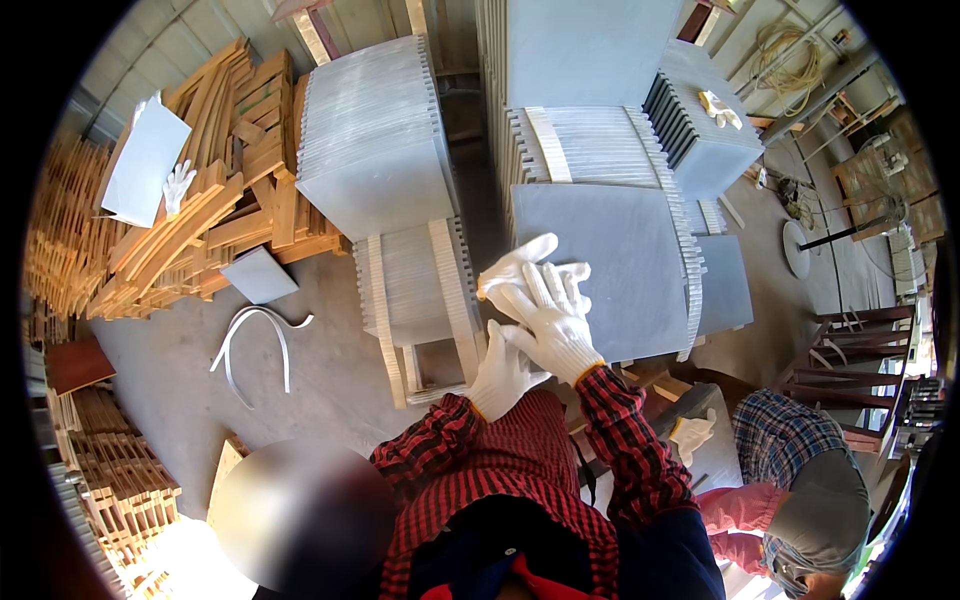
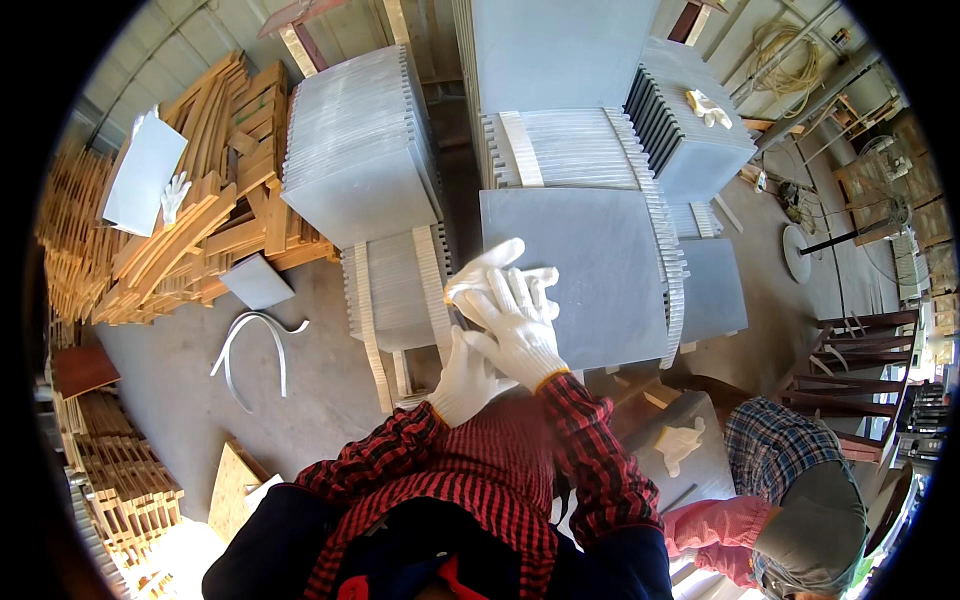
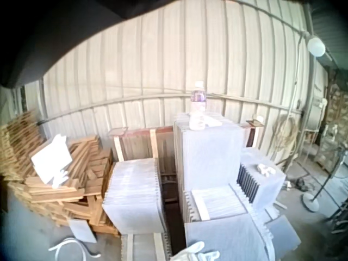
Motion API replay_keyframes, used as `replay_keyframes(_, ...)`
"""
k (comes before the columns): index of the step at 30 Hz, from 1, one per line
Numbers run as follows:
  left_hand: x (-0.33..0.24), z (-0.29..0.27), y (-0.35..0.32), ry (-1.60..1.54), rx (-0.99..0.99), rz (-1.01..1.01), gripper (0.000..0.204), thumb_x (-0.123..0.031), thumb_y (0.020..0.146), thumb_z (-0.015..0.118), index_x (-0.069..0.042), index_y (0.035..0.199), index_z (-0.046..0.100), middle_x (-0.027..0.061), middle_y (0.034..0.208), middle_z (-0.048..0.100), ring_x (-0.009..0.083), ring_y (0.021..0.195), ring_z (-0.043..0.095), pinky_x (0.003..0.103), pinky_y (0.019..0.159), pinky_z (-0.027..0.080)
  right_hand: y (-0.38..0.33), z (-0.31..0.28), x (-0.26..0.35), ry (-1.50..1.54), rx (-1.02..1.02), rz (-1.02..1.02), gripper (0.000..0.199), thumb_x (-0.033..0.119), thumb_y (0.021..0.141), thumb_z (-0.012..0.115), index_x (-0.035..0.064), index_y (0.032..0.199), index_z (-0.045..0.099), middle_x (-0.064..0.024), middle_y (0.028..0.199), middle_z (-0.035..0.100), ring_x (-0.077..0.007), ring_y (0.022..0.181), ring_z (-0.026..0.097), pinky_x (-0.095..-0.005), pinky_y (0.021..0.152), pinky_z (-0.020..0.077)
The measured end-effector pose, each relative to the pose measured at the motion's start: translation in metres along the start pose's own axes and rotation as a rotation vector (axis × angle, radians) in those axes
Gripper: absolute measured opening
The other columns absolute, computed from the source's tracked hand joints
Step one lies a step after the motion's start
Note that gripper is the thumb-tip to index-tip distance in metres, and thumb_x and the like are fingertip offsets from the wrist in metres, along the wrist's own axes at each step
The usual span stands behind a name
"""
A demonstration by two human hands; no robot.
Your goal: The person picks up gray rectangular panels from a stack, places them on a table, and wipes them with a cloth. The person then stacks the panels back onto a rack. The person also handles cardboard pieces and places them on the table.
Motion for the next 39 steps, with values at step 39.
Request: replay_keyframes(39, 0.004, 0.010, 0.002, 0.119, -0.005, 0.117, 0.096, -0.077, 0.097, 0.026, -0.008, 0.161, 0.013, 0.0193, 0.160, 0.030, 0.0354, 0.148, 0.033, 0.054, 0.120, 0.031, -0.065, -0.023, -0.017, 0.028, -0.190, 0.076, 0.046, 0.034, 0.086, 0.068, 0.0132, 0.127, 0.063, -0.0120, 0.137, 0.053, -0.0349, 0.135, 0.042, -0.0507, 0.114, 0.0321)
Point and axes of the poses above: each hand's wrist, its own y-axis towards the middle knuckle, its own z-axis out of the palm, x = y × z, the point moved 9 cm from there along y, towards the middle knuckle
